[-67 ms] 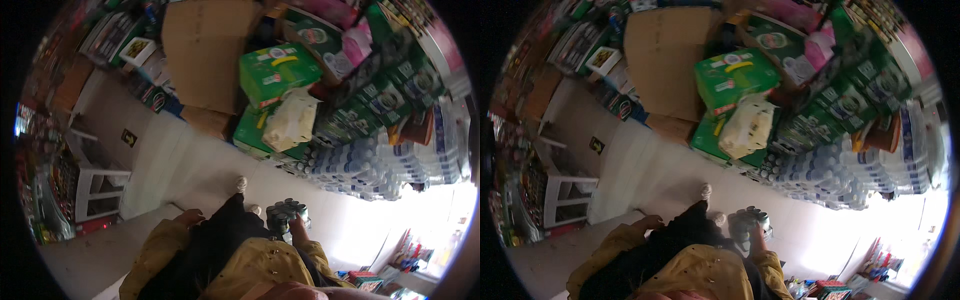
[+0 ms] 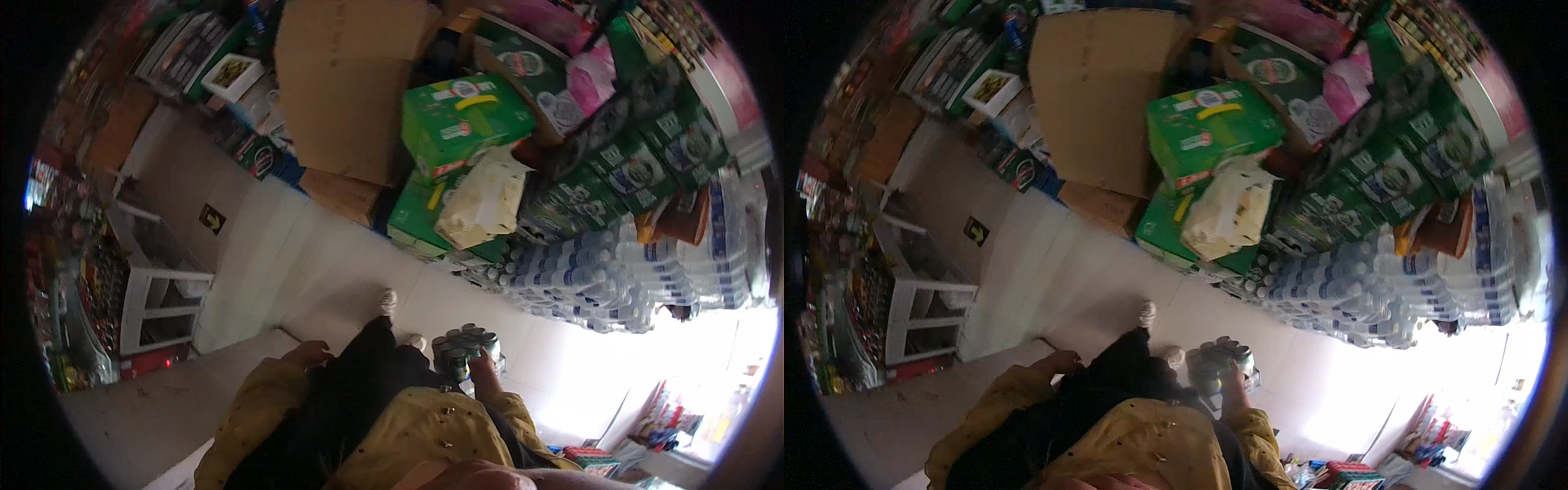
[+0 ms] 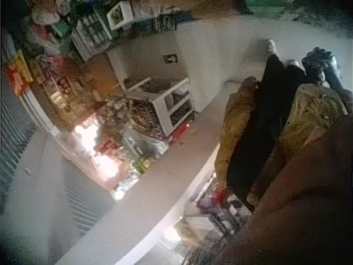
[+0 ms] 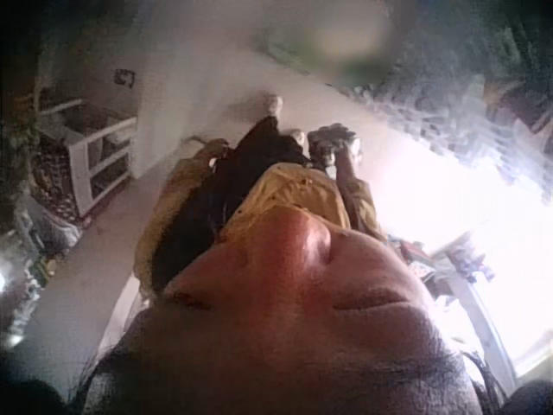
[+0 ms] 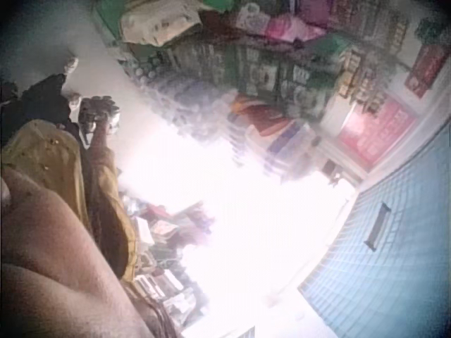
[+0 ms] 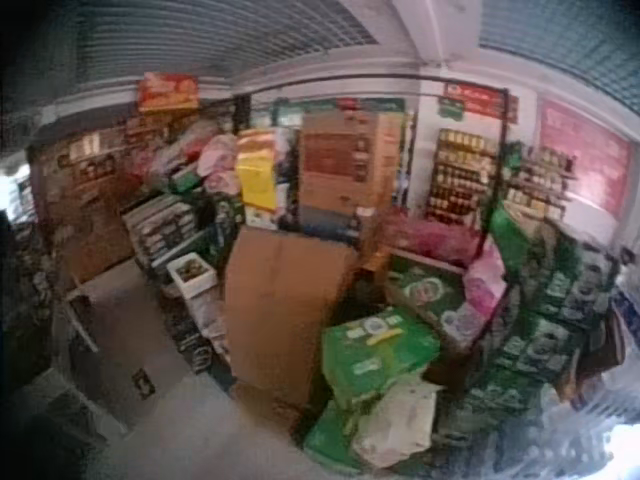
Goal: The person picks up a six-pack of canned beverages from a stack of boxes, walks through the store, and places the cans one by one into a glass-door refrigerator. The person then opens another refrigerator and rearranges bottled water on the top shelf.
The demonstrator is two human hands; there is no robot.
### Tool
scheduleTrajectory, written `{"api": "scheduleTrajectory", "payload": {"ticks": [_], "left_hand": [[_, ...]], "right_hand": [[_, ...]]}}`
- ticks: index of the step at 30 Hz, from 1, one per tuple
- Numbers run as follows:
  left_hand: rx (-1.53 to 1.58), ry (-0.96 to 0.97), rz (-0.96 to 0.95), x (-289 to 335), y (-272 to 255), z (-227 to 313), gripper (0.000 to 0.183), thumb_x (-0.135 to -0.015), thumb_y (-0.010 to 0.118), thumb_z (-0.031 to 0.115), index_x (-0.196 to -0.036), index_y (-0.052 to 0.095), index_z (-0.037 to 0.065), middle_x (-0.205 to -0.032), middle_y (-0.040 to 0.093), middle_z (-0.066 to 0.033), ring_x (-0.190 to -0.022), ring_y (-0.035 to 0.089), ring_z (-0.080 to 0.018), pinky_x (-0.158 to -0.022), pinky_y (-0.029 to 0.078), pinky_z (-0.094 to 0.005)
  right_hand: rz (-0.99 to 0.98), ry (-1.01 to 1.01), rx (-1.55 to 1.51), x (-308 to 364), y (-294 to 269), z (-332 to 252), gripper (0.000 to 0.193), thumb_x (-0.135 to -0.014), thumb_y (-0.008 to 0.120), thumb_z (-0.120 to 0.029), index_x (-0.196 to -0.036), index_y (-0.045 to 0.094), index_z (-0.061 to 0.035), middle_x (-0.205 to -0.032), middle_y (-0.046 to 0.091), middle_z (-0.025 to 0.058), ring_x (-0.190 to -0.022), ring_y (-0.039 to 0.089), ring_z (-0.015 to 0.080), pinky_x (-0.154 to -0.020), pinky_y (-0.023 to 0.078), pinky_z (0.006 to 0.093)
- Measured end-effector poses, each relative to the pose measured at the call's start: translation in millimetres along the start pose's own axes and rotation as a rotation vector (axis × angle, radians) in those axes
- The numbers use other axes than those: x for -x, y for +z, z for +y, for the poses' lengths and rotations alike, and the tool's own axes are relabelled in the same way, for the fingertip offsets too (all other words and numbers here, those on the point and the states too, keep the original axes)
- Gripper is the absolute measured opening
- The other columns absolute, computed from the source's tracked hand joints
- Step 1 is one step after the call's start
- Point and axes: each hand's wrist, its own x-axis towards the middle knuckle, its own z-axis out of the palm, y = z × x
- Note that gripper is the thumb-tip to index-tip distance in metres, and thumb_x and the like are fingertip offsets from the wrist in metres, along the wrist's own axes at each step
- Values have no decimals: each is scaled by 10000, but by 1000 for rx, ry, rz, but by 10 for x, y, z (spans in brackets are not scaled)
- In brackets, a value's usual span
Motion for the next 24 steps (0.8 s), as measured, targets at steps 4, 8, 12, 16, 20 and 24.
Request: {"api": "scheduleTrajectory", "payload": {"ticks": [4,8,12,16,20,24], "left_hand": [[210,-98,90,86,57,-673,547,-988,647,433,-1394,605,68,-1390,611,-171,-1257,579,-302,-1034,474,-422],[296,-36,312,57,-22,-1471,582,-932,678,468,-1329,624,45,-1365,623,-180,-1263,577,-360,-1073,457,-450],[424,-161,369,135,-372,-2018,483,-1015,616,417,-1342,657,64,-1380,614,-166,-1234,595,-295,-1048,473,-393],[558,-20,491,-49,-542,-3102,423,-1017,619,336,-1254,668,-11,-1160,696,-135,-944,675,-225,-786,564,-335],[807,-126,525,-83,-1189,-3838,459,-1025,587,395,-1220,658,-15,-1088,711,-130,-892,681,-207,-740,547,-311],[1754,-77,628,499,-2438,-3492,681,-1041,430,604,-1406,558,44,-1304,653,-145,-1166,630,-258,-1012,466,-395]], "right_hand": [[-63,-50,218,415,948,-62,422,-930,687,-499,-930,678,-77,-797,635,93,-720,617,255,-649,518,423],[-117,-118,416,753,2292,-28,400,-934,694,-469,-919,669,-70,-786,625,84,-711,603,238,-651,515,412],[-149,-160,539,1182,3707,151,379,-938,702,-439,-909,659,-64,-775,615,74,-702,589,222,-652,511,401],[-188,-161,653,1719,5068,393,359,-942,710,-409,-898,649,-57,-764,605,64,-693,575,206,-654,507,389],[-267,-214,620,2211,6383,523,342,-946,718,-379,-888,639,-51,-752,595,54,-684,561,189,-656,503,378],[-522,-203,607,2745,7668,546,409,-936,725,-438,-852,644,-46,-778,660,103,-669,639,224,-648,548,353]]}}
